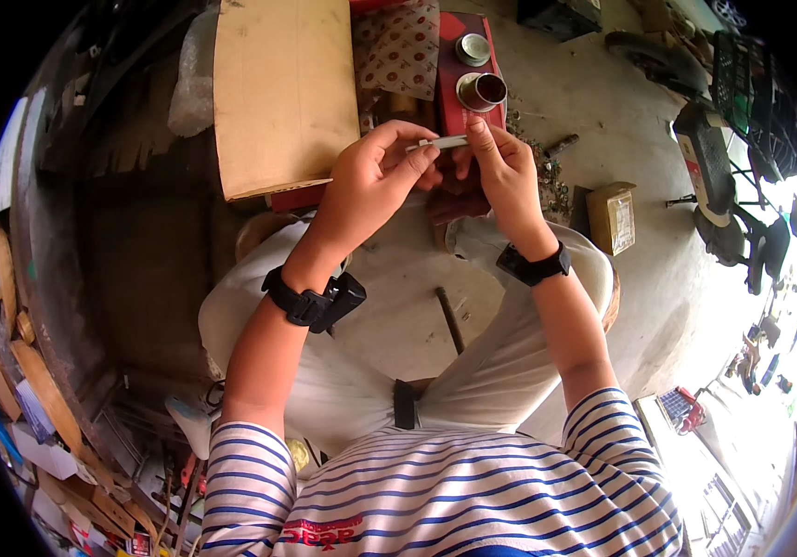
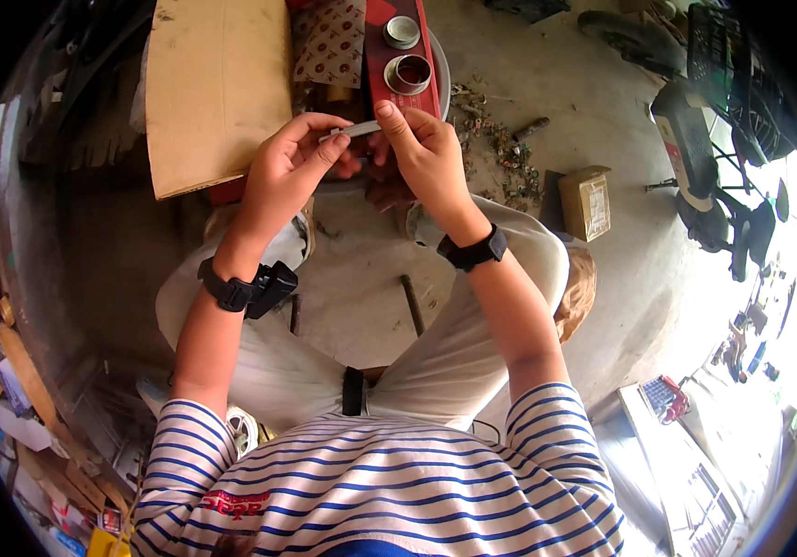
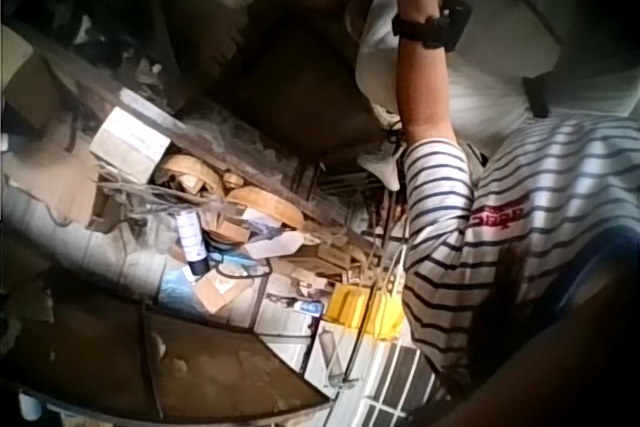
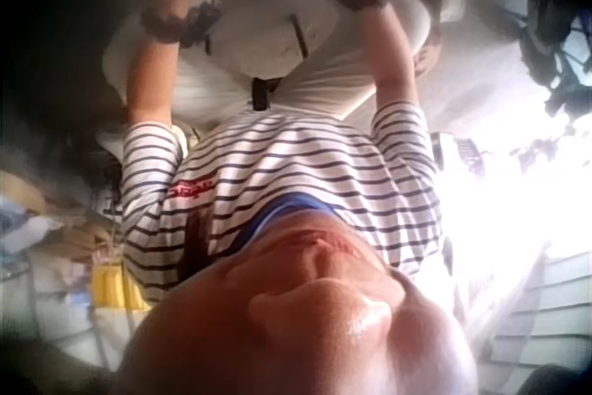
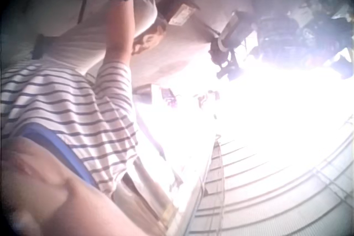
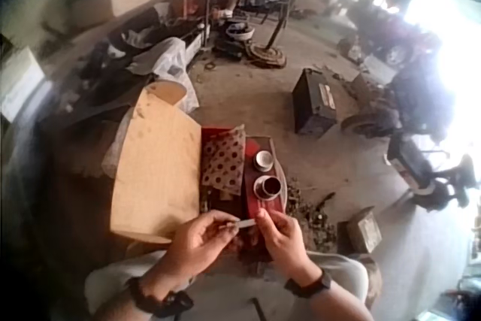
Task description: The person handles and wipes several mechanical parts including a bolt, a cylinder, a stack of washers, and a curved metal tube by hand and with a cloth.
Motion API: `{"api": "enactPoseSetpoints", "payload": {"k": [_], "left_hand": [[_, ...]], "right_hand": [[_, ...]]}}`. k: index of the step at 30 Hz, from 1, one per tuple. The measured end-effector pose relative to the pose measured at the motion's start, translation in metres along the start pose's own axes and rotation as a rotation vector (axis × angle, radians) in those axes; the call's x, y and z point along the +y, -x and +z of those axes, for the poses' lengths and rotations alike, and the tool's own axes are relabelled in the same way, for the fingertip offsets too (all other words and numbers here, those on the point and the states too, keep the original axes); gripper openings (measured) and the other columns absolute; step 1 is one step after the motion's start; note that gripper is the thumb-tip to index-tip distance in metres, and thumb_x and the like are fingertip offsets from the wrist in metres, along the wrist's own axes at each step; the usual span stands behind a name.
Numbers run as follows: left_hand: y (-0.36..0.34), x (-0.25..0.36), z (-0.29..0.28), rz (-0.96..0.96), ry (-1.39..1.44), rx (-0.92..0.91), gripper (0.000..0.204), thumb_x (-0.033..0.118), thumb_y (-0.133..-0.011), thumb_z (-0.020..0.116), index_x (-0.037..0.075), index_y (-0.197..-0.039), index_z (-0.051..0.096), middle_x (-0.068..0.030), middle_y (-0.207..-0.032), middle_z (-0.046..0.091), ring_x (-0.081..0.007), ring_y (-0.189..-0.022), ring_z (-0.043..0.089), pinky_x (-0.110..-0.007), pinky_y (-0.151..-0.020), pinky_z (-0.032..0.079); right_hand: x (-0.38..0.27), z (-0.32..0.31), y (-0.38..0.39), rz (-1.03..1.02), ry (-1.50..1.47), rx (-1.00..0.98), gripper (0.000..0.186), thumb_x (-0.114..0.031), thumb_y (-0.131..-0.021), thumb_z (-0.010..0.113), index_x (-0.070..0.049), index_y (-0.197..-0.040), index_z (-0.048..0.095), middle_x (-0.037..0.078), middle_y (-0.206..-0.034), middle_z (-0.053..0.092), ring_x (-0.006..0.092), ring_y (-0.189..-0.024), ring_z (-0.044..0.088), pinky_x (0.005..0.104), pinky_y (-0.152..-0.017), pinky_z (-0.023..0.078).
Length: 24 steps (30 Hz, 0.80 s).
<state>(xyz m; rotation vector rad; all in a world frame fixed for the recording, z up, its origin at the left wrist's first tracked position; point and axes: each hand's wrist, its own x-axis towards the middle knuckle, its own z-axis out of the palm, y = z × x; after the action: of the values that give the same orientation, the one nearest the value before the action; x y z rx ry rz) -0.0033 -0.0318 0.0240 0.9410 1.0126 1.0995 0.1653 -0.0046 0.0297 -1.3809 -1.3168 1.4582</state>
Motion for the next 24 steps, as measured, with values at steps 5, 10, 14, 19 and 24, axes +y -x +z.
{"api": "enactPoseSetpoints", "payload": {"k": [5,10,14,19,24], "left_hand": [[-0.006,-0.008,-0.011,0.349,-0.32,-0.022,0.032,0.002,-0.087,0.061,0.001,-0.118,0.055,-0.0102,-0.113,0.059,-0.0161,-0.099,0.062,-0.027,-0.083,0.051],[0.005,-0.003,0.001,0.145,0.024,-0.016,0.079,0.008,-0.085,0.067,0.005,-0.146,0.018,-0.0179,-0.139,0.033,-0.0192,-0.119,0.05,-0.031,-0.101,0.039],[-0.004,0.003,-0.009,-0.317,0.338,-0.159,0.045,0.035,-0.097,0.05,-0.006,-0.117,0.054,-0.0099,-0.095,0.063,-0.0138,-0.093,0.059,-0.025,-0.085,0.047],[-0.003,-0.002,-0.008,-0.15,-0.027,-0.011,0.037,0.032,-0.098,0.047,-0.001,-0.096,0.063,-0.003,-0.081,0.062,-0.0092,-0.081,0.057,-0.023,-0.075,0.047],[-0.001,-0.001,-0.001,-0.061,0.061,-0.02,0.017,0.01,-0.092,0.051,0.001,-0.104,0.06,-0.0039,-0.089,0.062,-0.0085,-0.082,0.058,-0.023,-0.075,0.047]], "right_hand": [[0.003,0.002,0.005,0.074,0.04,-0.162,0.046,-0.039,-0.095,0.054,-0.002,-0.069,0.06,-0.001,-0.055,0.054,0.0052,-0.046,0.049,0.0205,-0.043,0.038],[-0.004,0.005,0.007,0.143,-0.027,-0.058,0.043,-0.033,-0.096,0.053,-0.001,-0.068,0.06,0.0,-0.054,0.054,0.0058,-0.046,0.051,0.0208,-0.044,0.039],[-0.003,-0.001,0.006,0.068,-0.049,-0.055,0.041,-0.03,-0.096,0.053,0.0,-0.069,0.06,0.001,-0.055,0.055,0.0067,-0.046,0.051,0.0213,-0.044,0.04],[-0.001,0.0,0.004,0.001,0.005,-0.029,0.041,-0.031,-0.096,0.053,0.0,-0.07,0.06,0.001,-0.056,0.055,0.0065,-0.047,0.051,0.0205,-0.045,0.04],[-0.004,-0.001,0.005,0.165,-0.002,-0.057,0.04,-0.034,-0.095,0.055,-0.001,-0.073,0.061,0.0,-0.058,0.056,0.0058,-0.048,0.052,0.0211,-0.044,0.042]]}}
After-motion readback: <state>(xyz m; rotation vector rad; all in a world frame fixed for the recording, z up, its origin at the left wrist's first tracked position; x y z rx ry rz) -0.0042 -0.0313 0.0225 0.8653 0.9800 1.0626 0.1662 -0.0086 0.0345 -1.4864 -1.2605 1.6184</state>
